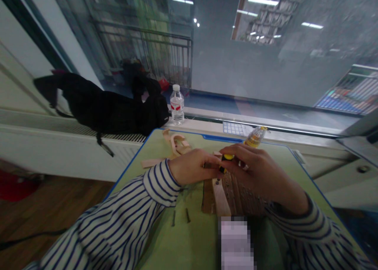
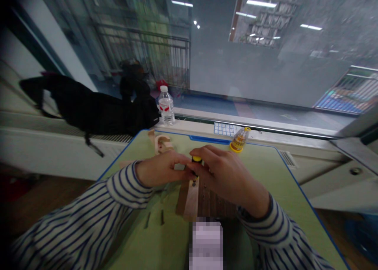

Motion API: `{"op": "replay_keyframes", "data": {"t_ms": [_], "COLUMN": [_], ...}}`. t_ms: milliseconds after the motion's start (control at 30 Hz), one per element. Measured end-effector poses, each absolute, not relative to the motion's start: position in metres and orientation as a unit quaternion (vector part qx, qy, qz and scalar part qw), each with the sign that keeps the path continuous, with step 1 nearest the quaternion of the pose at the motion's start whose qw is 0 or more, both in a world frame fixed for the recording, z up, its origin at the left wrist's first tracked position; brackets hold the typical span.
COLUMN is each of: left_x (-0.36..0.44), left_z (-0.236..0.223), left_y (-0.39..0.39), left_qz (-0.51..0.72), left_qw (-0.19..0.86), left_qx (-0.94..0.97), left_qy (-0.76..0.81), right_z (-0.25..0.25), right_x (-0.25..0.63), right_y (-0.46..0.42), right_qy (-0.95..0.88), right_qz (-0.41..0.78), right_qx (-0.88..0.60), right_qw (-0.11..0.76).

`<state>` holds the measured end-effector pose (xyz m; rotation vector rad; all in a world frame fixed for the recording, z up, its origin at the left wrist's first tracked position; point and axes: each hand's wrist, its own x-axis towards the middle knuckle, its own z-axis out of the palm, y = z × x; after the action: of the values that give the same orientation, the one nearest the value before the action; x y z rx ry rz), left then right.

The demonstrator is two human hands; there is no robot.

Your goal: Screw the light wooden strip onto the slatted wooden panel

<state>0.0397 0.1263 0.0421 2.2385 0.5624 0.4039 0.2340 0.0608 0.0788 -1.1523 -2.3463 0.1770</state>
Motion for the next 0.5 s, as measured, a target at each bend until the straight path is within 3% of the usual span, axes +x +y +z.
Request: {"op": "replay_keyframes", "data": {"t_ms": [500], "left_x": [0.0385], "left_z": [0.0445], "left_y": [0.1248], "left_qz": [0.182], "left_qw": [0.385], "left_qx": [0.872], "left_qy": [0.242], "right_z": [0.0843], "right_x": [0.2324], "right_y": [0.0569], "right_qy": [-0.871], "right_qz": [0.103], "right_qx": [-0.392], "right_qw": [0.277]}}
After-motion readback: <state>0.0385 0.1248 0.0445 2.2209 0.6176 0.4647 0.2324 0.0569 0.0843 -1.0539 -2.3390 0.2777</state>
